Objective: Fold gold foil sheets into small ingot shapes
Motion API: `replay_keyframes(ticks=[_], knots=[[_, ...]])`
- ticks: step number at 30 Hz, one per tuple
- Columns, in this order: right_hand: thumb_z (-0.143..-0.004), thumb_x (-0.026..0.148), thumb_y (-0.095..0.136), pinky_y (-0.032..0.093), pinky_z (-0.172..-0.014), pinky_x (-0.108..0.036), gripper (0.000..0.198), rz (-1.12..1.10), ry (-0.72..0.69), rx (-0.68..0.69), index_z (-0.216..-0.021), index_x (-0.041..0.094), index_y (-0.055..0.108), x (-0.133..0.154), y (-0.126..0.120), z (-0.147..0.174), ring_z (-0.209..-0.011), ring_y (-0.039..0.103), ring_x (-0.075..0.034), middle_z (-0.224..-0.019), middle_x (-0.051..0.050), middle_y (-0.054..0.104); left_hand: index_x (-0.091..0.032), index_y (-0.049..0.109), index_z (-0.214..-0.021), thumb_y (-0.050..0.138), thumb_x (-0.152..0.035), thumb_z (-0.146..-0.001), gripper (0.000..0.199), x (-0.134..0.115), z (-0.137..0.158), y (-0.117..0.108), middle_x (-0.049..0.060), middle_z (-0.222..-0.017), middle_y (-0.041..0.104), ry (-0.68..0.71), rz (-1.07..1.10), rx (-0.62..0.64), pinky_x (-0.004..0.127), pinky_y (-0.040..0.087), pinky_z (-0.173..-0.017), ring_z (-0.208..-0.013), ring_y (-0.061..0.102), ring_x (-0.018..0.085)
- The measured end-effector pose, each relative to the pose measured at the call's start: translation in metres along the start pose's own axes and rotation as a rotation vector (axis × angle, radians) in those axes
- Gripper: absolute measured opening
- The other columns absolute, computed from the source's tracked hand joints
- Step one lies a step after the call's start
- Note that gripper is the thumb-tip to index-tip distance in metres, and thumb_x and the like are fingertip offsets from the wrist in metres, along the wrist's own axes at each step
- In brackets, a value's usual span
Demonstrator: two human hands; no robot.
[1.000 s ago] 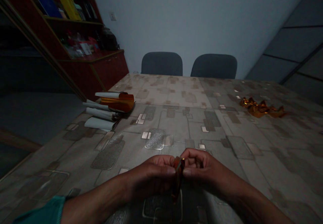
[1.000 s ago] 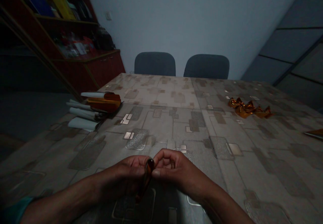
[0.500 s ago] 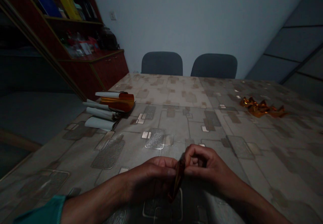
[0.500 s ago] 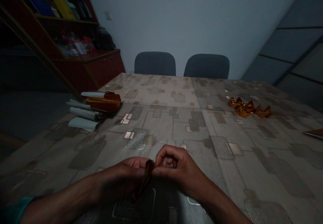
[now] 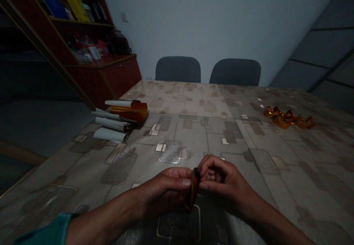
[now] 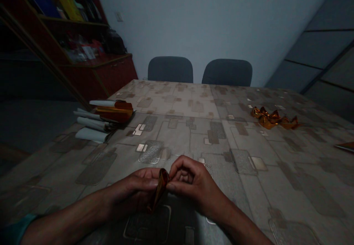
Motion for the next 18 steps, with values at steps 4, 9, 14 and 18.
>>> replay_keyframes(ticks=[4, 9, 14, 18], knots=[[-0.08, 0.029, 0.079, 0.039, -0.061, -0.024, 0.025, -0.1, 0.071, -0.01, -0.094, 0.021, 0.061, -0.01, 0.0, 0.001, -0.067, 0.052, -0.011, -0.079, 0.003, 0.058, -0.009, 0.071, -0.097, 0.08, -0.028, -0.073, 0.032, 0.001, -0.001, -0.001, 0.004, -0.08, 0.06, -0.008, -0.018, 0.001, 0.021, 0.044, -0.064, -0.066, 0.055, 0.01], [-0.08, 0.028, 0.078, 0.04, -0.059, -0.026, 0.024, 0.087, 0.067, -0.006, -0.099, 0.023, 0.065, -0.002, -0.002, 0.001, -0.068, 0.051, -0.012, -0.086, 0.0, 0.058, -0.011, 0.071, -0.097, 0.081, -0.03, -0.071, 0.033, 0.004, -0.002, -0.003, 0.002, -0.077, 0.058, -0.032, -0.034, -0.005, 0.022, 0.042, -0.064, -0.063, 0.051, 0.01], [-0.081, 0.023, 0.076, 0.045, -0.072, -0.031, 0.014, 0.116, 0.028, 0.007, -0.088, 0.022, 0.064, 0.003, 0.0, 0.0, -0.083, 0.056, -0.015, -0.101, -0.003, 0.058, -0.012, 0.071, -0.101, 0.08, -0.028, -0.073, 0.034, 0.007, -0.003, -0.005, 0.003, -0.079, 0.059, -0.047, -0.028, -0.006, 0.022, 0.043, -0.064, -0.066, 0.053, 0.011], [-0.076, 0.022, 0.08, 0.044, -0.07, -0.028, 0.026, -0.067, 0.123, 0.03, -0.09, 0.022, 0.058, -0.012, 0.003, 0.001, -0.079, 0.054, -0.013, -0.099, -0.001, 0.057, -0.011, 0.069, -0.109, 0.079, -0.03, -0.074, 0.041, 0.006, -0.004, 0.0, 0.005, -0.086, 0.062, -0.032, -0.019, 0.031, 0.022, 0.041, -0.065, -0.071, 0.056, 0.012]])
Point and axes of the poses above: each hand's wrist, its own z-axis away from the middle knuckle, its own y-axis out of the palm, x = y × z, the point moved 7 cm from there along -z, towards the middle knuckle
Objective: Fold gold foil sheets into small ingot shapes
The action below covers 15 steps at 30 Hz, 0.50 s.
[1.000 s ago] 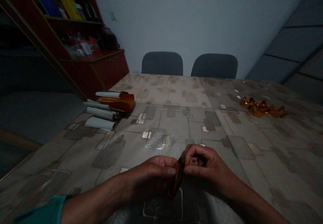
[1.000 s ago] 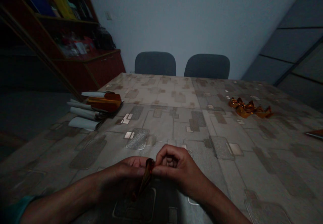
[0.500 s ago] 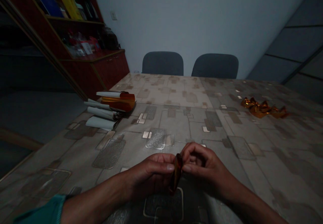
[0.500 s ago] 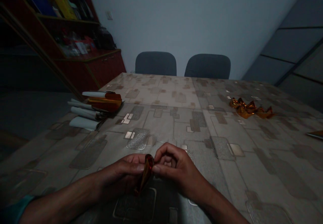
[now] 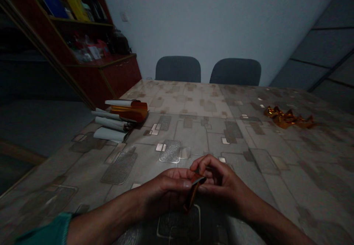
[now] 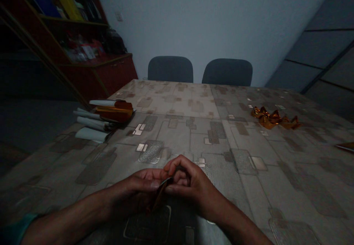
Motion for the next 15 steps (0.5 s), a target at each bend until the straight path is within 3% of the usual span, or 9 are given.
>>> replay_keyframes(ticks=[4, 9, 15], knots=[[-0.076, 0.024, 0.081, 0.04, -0.066, -0.026, 0.028, -0.097, 0.057, 0.034, -0.09, 0.02, 0.056, -0.008, 0.003, 0.0, -0.073, 0.051, -0.012, -0.087, 0.001, 0.056, -0.009, 0.071, -0.098, 0.08, -0.03, -0.072, 0.034, -0.006, 0.0, 0.004, 0.005, -0.082, 0.061, 0.038, -0.011, 0.026, 0.024, 0.043, -0.069, -0.07, 0.055, 0.013], [-0.08, 0.035, 0.078, 0.036, -0.063, -0.025, 0.026, 0.008, 0.046, 0.005, -0.084, 0.019, 0.058, 0.003, 0.001, 0.002, -0.072, 0.048, -0.013, -0.079, 0.001, 0.053, -0.01, 0.07, -0.095, 0.079, -0.029, -0.072, 0.031, -0.005, 0.001, 0.0, 0.003, -0.077, 0.059, 0.034, -0.007, -0.011, 0.024, 0.043, -0.067, -0.067, 0.054, 0.012], [-0.082, 0.043, 0.075, 0.037, -0.069, -0.028, 0.029, 0.004, 0.012, -0.035, -0.086, 0.019, 0.059, 0.008, -0.001, 0.002, -0.075, 0.049, -0.015, -0.081, 0.0, 0.054, -0.01, 0.07, -0.093, 0.08, -0.028, -0.071, 0.03, -0.005, 0.0, -0.004, 0.003, -0.076, 0.061, 0.063, -0.018, -0.047, 0.023, 0.044, -0.063, -0.062, 0.054, 0.011]])
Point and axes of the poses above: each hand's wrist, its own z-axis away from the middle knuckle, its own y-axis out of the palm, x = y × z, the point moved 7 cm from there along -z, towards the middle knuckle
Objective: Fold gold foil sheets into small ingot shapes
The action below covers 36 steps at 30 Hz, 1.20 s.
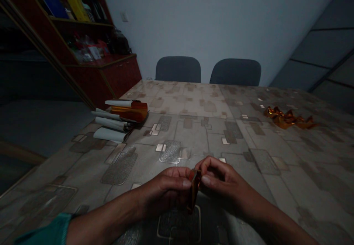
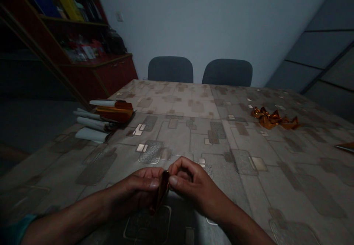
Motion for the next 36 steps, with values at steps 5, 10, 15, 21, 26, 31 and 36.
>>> replay_keyframes(ticks=[5, 10, 15, 21, 26, 31, 36], knots=[[-0.086, 0.049, 0.069, 0.039, -0.07, -0.03, 0.033, -0.059, 0.053, -0.006, -0.086, 0.018, 0.058, -0.01, 0.002, -0.001, -0.073, 0.053, -0.016, -0.077, -0.002, 0.058, -0.011, 0.072, -0.092, 0.078, -0.027, -0.073, 0.025, -0.002, 0.0, 0.003, 0.005, -0.083, 0.063, -0.001, -0.018, 0.02, 0.022, 0.045, -0.067, -0.069, 0.057, 0.011], [-0.086, 0.047, 0.07, 0.031, -0.061, -0.025, 0.033, -0.144, 0.151, 0.003, -0.089, 0.016, 0.058, -0.015, 0.004, 0.003, -0.064, 0.044, -0.012, -0.072, 0.002, 0.051, -0.013, 0.071, -0.095, 0.077, -0.029, -0.075, 0.027, 0.001, 0.001, 0.005, 0.006, -0.084, 0.067, -0.047, -0.049, 0.042, 0.021, 0.043, -0.059, -0.062, 0.056, 0.011], [-0.081, 0.049, 0.074, 0.024, -0.054, -0.024, 0.037, -0.204, 0.268, 0.022, -0.084, 0.015, 0.059, -0.022, 0.006, 0.007, -0.058, 0.037, -0.01, -0.068, 0.003, 0.047, -0.011, 0.07, -0.096, 0.078, -0.032, -0.075, 0.031, 0.006, 0.0, 0.004, 0.009, -0.087, 0.069, -0.056, -0.087, 0.073, 0.019, 0.041, -0.054, -0.059, 0.057, 0.01], [-0.076, 0.048, 0.08, 0.025, -0.05, -0.022, 0.039, -0.281, 0.33, 0.053, -0.075, 0.016, 0.056, -0.025, 0.008, 0.01, -0.055, 0.036, -0.008, -0.064, 0.004, 0.046, -0.012, 0.067, -0.085, 0.084, -0.032, -0.07, 0.031, 0.003, -0.001, 0.001, 0.005, -0.078, 0.067, 0.011, -0.032, 0.026, 0.018, 0.043, -0.053, -0.058, 0.059, 0.01], [-0.078, 0.045, 0.079, 0.022, -0.036, -0.016, 0.036, -0.286, 0.357, 0.098, -0.084, 0.017, 0.058, -0.03, 0.009, 0.01, -0.041, 0.034, -0.003, -0.058, 0.006, 0.051, -0.012, 0.066, -0.084, 0.082, -0.032, -0.073, 0.027, 0.001, 0.002, 0.004, 0.003, -0.072, 0.065, 0.019, -0.023, 0.021, 0.018, 0.044, -0.053, -0.054, 0.058, 0.009], [-0.077, 0.041, 0.08, 0.037, -0.035, -0.013, 0.035, -0.321, 0.35, 0.104, -0.087, 0.018, 0.056, -0.032, 0.01, 0.007, -0.043, 0.05, -0.005, -0.066, 0.002, 0.061, -0.012, 0.064, -0.087, 0.085, -0.034, -0.068, 0.035, 0.007, -0.003, -0.005, 0.007, -0.079, 0.069, 0.034, -0.061, -0.028, 0.02, 0.047, -0.056, -0.059, 0.062, 0.011], [-0.078, 0.039, 0.08, 0.043, -0.037, -0.013, 0.034, -0.337, 0.335, 0.113, -0.087, 0.017, 0.056, -0.034, 0.012, 0.006, -0.046, 0.055, -0.006, -0.067, 0.001, 0.064, -0.014, 0.058, -0.076, 0.088, -0.035, -0.062, 0.039, 0.008, -0.007, -0.01, 0.002, -0.063, 0.066, 0.068, -0.159, -0.09, 0.018, 0.043, -0.045, -0.044, 0.055, 0.008]])
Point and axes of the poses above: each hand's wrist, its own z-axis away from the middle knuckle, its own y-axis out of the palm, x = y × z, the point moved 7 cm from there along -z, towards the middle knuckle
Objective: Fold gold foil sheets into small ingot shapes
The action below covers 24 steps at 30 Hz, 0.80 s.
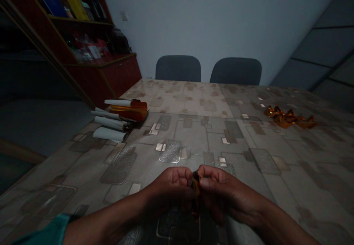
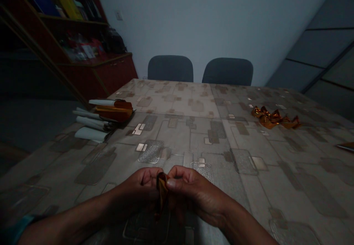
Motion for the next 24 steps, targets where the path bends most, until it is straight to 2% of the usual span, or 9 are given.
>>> replay_keyframes(ticks=[5, 10, 17, 24], knots=[[-0.08, 0.038, 0.079, 0.045, -0.038, -0.014, 0.032, -0.005, -0.011, 0.015, -0.088, 0.017, 0.056, -0.0016, -0.0002, -0.002, -0.046, 0.056, -0.007, -0.067, 0.001, 0.064, -0.016, 0.054, -0.072, 0.088, -0.037, -0.061, 0.042, -0.0013, -0.0007, -0.003, -0.001, -0.059, 0.064, 0.019, -0.073, -0.073, 0.016, 0.04, -0.042, -0.042, 0.053, 0.006], [-0.081, 0.04, 0.077, 0.043, -0.037, -0.014, 0.032, 0.026, -0.017, 0.012, -0.088, 0.017, 0.057, -0.0038, -0.0024, -0.0036, -0.046, 0.053, -0.007, -0.068, 0.001, 0.062, -0.017, 0.051, -0.07, 0.087, -0.043, -0.06, 0.045, -0.0046, -0.0012, -0.007, -0.007, -0.049, 0.055, 0.049, -0.137, -0.133, 0.014, 0.032, -0.038, -0.037, 0.044, 0.004], [-0.082, 0.04, 0.076, 0.045, -0.039, -0.014, 0.031, 0.009, -0.045, -0.003, -0.087, 0.017, 0.056, -0.0031, -0.0033, -0.0045, -0.048, 0.057, -0.008, -0.068, 0.0, 0.065, -0.016, 0.054, -0.082, 0.085, -0.049, -0.061, 0.05, -0.0082, 0.0012, -0.0009, -0.002, -0.061, 0.064, 0.064, -0.126, -0.129, 0.016, 0.038, -0.04, -0.04, 0.05, 0.006], [-0.082, 0.039, 0.076, 0.043, -0.038, -0.014, 0.03, 0.026, -0.089, -0.026, -0.083, 0.016, 0.056, 0.0008, -0.0025, -0.0047, -0.043, 0.054, -0.007, -0.064, 0.0, 0.064, -0.015, 0.055, -0.085, 0.082, -0.041, -0.068, 0.041, -0.0074, 0.0007, -0.0033, -0.002, -0.063, 0.064, 0.117, -0.105, -0.13, 0.015, 0.04, -0.041, -0.044, 0.052, 0.006]])
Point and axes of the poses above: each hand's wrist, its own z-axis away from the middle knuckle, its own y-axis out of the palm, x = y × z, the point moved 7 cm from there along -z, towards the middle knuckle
